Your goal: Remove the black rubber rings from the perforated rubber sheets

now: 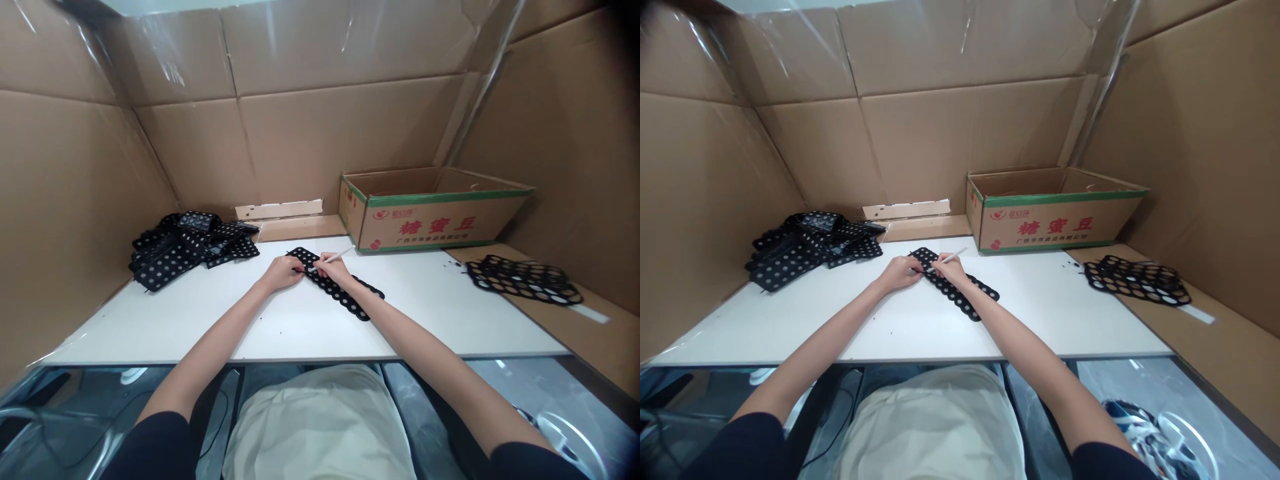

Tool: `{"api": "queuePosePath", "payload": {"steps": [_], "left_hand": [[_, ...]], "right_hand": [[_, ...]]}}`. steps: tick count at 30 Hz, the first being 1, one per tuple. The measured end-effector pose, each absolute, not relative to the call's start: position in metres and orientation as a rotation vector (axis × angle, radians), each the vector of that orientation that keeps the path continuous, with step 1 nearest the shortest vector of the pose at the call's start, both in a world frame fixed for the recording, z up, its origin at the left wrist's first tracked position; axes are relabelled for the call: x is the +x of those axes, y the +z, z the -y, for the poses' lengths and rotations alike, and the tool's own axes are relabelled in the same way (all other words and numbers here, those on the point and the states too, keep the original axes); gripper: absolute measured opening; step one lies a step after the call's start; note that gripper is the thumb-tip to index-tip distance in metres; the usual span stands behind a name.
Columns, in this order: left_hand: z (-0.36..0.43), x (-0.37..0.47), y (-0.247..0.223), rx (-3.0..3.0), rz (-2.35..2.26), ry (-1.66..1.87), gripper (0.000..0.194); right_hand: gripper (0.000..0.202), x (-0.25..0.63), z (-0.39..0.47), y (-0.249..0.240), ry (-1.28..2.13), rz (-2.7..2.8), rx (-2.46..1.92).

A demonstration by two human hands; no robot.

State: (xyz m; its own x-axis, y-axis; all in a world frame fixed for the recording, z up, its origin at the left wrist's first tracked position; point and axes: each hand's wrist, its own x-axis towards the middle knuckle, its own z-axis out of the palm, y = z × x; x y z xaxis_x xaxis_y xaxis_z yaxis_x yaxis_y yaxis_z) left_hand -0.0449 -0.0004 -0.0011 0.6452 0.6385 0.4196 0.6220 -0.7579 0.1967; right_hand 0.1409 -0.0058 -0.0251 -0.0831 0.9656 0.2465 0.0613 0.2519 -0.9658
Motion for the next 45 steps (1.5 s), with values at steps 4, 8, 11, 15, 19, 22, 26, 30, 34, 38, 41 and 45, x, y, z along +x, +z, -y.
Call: {"api": "queuePosePath", "payload": {"steps": [4,8,11,15,19,22,26,30,34,38,41,45], "left_hand": [[0.0001,-0.0451,-0.0004,2.735,-1.109,0.736,0.012],[-0.001,-0.0459,-0.0024,2.699,-1.093,0.753,0.012],[-0.001,-0.046,-0.0029,2.702,-1.081,0.756,0.012],[-0.0005,-0.0455,-0.0028,2.708,-1.082,0.756,0.012],[-0.0013,-0.0456,-0.0038,2.715,-1.084,0.764,0.012],[-0.0021,-0.0461,-0.0042,2.729,-1.088,0.752,0.012],[-0.0011,-0.0462,-0.0024,2.769,-1.075,0.743,0.013],[0.0014,-0.0452,0.0001,2.841,-1.058,0.691,0.013],[0.0016,-0.0442,0.0003,2.876,-1.062,0.682,0.014],[0.0012,-0.0428,-0.0002,2.86,-1.108,0.696,0.014],[0.0018,-0.0417,-0.0007,2.84,-1.134,0.706,0.015],[0.0025,-0.0405,-0.0023,2.812,-1.164,0.735,0.015]], "right_hand": [[0.026,0.1403,0.0064,-0.0254,1.035,1.443,-1.048],[0.026,0.1406,0.0059,-0.026,1.027,1.473,-1.041],[0.026,0.1407,0.0064,-0.0258,1.03,1.479,-1.042],[0.026,0.1406,0.0079,-0.0246,1.031,1.481,-1.048],[0.026,0.1405,0.0078,-0.025,1.026,1.488,-1.052],[0.027,0.1405,0.007,-0.0259,1.026,1.486,-1.045],[0.027,0.1406,0.0064,-0.0269,1.028,1.494,-1.03],[0.029,0.1404,0.0046,-0.0288,1.018,1.502,-1.017],[0.029,0.1402,0.0032,-0.0305,1.016,1.508,-0.995],[0.029,0.1396,0.0049,-0.0295,1.0,1.523,-0.985],[0.028,0.1386,0.0063,-0.0291,0.972,1.544,-0.977],[0.027,0.1374,0.0062,-0.031,0.953,1.577,-0.982]]}}
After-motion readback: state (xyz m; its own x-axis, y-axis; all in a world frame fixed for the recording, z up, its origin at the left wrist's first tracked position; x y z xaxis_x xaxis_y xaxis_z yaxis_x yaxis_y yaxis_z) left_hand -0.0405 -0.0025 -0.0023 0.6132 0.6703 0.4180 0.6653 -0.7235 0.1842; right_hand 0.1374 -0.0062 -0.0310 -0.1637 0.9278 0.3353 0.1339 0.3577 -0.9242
